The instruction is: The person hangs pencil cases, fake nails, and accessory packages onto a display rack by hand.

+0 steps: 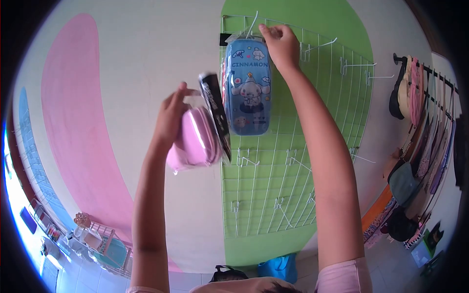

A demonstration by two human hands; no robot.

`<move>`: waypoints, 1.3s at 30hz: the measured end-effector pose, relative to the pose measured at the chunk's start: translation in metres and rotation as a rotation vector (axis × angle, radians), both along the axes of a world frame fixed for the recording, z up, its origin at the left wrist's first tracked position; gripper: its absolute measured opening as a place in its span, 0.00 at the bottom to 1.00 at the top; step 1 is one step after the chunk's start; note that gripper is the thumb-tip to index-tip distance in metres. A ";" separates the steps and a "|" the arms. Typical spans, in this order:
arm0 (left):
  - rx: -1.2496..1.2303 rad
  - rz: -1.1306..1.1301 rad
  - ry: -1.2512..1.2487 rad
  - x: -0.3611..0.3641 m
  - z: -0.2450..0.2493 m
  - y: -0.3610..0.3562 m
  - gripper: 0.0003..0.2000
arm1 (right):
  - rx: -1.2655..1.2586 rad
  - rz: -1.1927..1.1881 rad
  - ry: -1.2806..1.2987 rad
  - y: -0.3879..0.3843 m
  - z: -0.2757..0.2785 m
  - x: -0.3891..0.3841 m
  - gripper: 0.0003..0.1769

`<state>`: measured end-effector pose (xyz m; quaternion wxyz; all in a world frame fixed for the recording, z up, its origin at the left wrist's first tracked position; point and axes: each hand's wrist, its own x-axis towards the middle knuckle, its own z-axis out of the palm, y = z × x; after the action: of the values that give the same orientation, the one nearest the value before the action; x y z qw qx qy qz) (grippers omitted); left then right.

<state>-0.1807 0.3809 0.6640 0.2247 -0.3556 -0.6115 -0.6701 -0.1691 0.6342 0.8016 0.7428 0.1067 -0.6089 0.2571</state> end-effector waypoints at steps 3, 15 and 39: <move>0.108 -0.118 0.011 0.005 0.020 -0.008 0.28 | 0.154 -0.187 0.467 -0.006 -0.005 0.015 0.17; -0.237 -0.572 -0.012 0.055 0.047 0.010 0.29 | 0.903 0.814 -0.726 -0.068 -0.033 0.108 0.30; -0.240 -1.483 -0.071 0.039 0.043 0.064 0.26 | 0.466 1.166 -0.600 -0.042 -0.024 0.111 0.12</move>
<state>-0.1418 0.4446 0.7070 -0.3456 -0.6745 -0.2873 -0.5857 -0.0585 0.5920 0.7776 0.2408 0.4975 -0.6703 0.4951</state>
